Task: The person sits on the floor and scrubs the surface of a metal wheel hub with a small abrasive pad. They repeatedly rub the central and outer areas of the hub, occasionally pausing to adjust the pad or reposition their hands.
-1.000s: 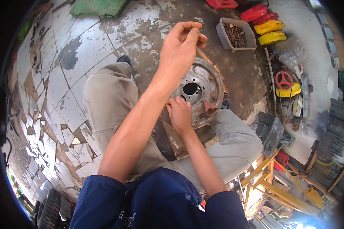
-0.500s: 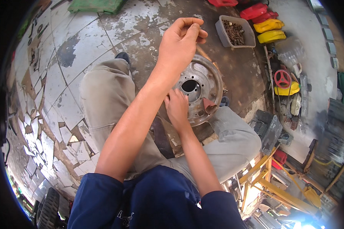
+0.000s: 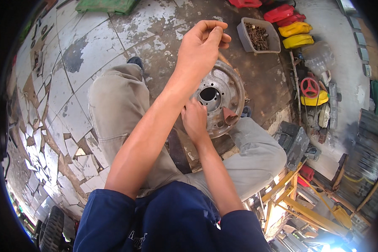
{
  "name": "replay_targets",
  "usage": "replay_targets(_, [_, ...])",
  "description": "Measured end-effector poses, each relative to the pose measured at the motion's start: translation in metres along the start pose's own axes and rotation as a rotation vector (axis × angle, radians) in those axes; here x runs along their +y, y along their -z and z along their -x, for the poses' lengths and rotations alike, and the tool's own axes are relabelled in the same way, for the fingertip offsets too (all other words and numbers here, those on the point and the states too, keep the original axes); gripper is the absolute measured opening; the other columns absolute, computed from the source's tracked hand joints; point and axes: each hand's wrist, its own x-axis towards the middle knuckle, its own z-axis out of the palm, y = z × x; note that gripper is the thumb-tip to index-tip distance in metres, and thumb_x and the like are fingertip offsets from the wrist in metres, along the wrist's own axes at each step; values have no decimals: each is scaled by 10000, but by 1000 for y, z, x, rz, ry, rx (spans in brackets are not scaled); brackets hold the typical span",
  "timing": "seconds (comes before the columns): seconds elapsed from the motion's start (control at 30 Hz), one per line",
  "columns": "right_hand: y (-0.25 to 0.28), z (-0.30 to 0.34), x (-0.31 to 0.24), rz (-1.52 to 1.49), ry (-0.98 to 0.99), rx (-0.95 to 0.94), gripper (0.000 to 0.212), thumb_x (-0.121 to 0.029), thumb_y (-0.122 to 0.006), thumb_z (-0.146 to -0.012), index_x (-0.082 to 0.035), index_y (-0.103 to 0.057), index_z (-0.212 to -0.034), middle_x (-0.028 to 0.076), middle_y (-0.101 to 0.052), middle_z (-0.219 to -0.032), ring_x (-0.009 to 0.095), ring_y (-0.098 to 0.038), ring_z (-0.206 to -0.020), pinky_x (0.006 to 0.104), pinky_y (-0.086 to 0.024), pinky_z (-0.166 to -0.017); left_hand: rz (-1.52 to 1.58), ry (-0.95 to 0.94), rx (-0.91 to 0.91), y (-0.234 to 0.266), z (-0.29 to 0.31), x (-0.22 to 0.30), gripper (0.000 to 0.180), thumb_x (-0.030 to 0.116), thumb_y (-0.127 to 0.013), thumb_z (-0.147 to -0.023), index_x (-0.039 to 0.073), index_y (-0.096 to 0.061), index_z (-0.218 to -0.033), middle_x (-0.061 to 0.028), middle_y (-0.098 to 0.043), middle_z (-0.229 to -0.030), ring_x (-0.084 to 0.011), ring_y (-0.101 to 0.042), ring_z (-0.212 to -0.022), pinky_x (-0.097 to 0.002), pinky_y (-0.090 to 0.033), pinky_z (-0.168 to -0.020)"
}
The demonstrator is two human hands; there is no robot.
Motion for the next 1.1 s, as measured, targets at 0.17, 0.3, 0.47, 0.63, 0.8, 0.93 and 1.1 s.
replay_targets(0.17, [1, -8, -5, -54, 53, 34, 169, -117, -618, -857, -61, -698, -996, 131, -636, -936, 306, -610, -932, 446, -386, -813, 19, 7, 8, 0, -1, 1, 214, 150, -514, -1011, 8, -622, -1129, -56, -698, -919, -126, -646, -851, -265, -507, -776])
replay_targets(0.3, [5, -11, -15, -53, 35, 37, 190, -144, -601, -865, -54, -697, -1002, 133, -655, -955, 300, -623, -941, 441, -369, -808, 34, -3, -2, -1, 0, 0, 212, 145, -513, -1008, 9, -626, -1125, -57, -698, -917, -122, -646, -844, -263, -507, -769])
replay_targets(0.47, [14, -15, -27, 0, 69, 51, 203, -163, -590, -871, -48, -695, -1001, 147, -667, -956, 302, -637, -946, 439, -356, -790, 22, -17, 3, 0, -1, 0, 212, 149, -515, -1006, 12, -632, -1118, -58, -697, -920, -116, -643, -842, -258, -504, -759])
replay_targets(0.63, [12, -8, -14, 48, 68, -26, 188, -167, -586, -879, -51, -701, -972, 148, -660, -932, 307, -629, -915, 443, -358, -791, 16, 0, -9, 0, 1, 2, 216, 151, -512, -1006, 14, -636, -1119, -56, -697, -925, -115, -642, -854, -257, -500, -748])
replay_targets(0.8, [8, -7, -6, 101, 109, -47, 176, -161, -580, -893, -46, -706, -938, 157, -655, -897, 313, -625, -870, 445, -365, -806, 35, -1, 7, -1, 1, 2, 207, 137, -515, -999, -1, -636, -1095, -63, -699, -909, -121, -650, -837, -268, -514, -750])
replay_targets(0.93, [1, -2, 5, 124, 125, -69, 166, -154, -587, -891, -48, -710, -924, 165, -656, -878, 314, -629, -854, 445, -370, -808, 37, -24, 14, -2, 4, 1, 189, 103, -521, -984, -32, -635, -1048, -86, -702, -878, -131, -670, -802, -285, -551, -747])
replay_targets(1.1, [3, -4, 2, 194, 108, -58, 147, -158, -606, -884, -57, -704, -925, 164, -655, -848, 312, -636, -843, 451, -372, -800, 16, 0, -17, -1, 4, 2, 201, 129, -521, -997, -15, -639, -1073, -74, -699, -890, -127, -659, -824, -277, -532, -751])
